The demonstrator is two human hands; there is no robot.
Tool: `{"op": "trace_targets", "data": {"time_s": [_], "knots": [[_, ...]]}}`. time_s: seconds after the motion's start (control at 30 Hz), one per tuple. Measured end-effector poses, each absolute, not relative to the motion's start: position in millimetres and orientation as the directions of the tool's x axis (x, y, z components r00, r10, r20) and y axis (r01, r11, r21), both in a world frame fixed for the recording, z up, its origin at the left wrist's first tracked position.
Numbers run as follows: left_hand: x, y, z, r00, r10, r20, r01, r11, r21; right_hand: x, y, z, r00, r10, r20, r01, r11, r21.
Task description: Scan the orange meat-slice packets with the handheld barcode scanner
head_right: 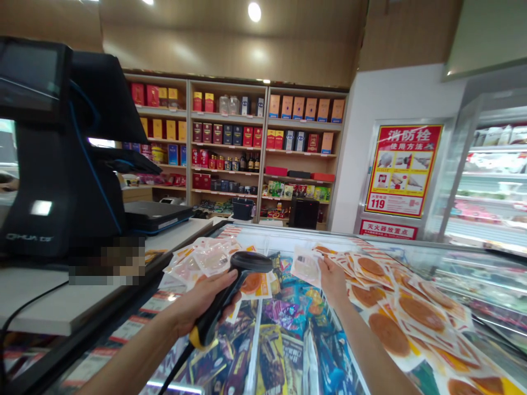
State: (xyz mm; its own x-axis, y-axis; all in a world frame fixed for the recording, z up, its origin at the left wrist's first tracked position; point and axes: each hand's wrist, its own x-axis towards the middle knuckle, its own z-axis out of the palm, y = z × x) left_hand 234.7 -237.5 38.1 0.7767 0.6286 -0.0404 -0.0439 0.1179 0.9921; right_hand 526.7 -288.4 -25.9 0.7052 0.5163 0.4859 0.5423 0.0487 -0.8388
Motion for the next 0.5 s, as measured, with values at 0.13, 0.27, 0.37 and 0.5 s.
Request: {"op": "trace_targets", "data": {"time_s": [0.13, 0.27, 0.37, 0.5], "knots": [[233.4, -231.4, 36.5, 0.765, 0.643, -0.024, -0.072, 0.123, 0.990, 528.1, -288.0, -26.8, 0.726, 0.531, 0.438, 0.504, 0.024, -0.864], [227.3, -217.2, 34.5, 0.718, 0.696, -0.009, -0.076, 0.092, 0.993, 528.2, -287.6, -29.2, 0.727, 0.473, 0.498, 0.598, -0.079, -0.798], [221.4, -204.1, 31.4, 0.665, 0.746, -0.007, -0.050, 0.054, 0.997, 524.6, -284.2, -31.1, 0.681, 0.460, 0.569, 0.705, -0.205, -0.679], [211.9, -190.0, 29.4, 0.608, 0.794, -0.009, -0.057, 0.055, 0.997, 505.8, -268.5, -30.1, 0.644, 0.465, 0.607, 0.755, -0.257, -0.604]]}}
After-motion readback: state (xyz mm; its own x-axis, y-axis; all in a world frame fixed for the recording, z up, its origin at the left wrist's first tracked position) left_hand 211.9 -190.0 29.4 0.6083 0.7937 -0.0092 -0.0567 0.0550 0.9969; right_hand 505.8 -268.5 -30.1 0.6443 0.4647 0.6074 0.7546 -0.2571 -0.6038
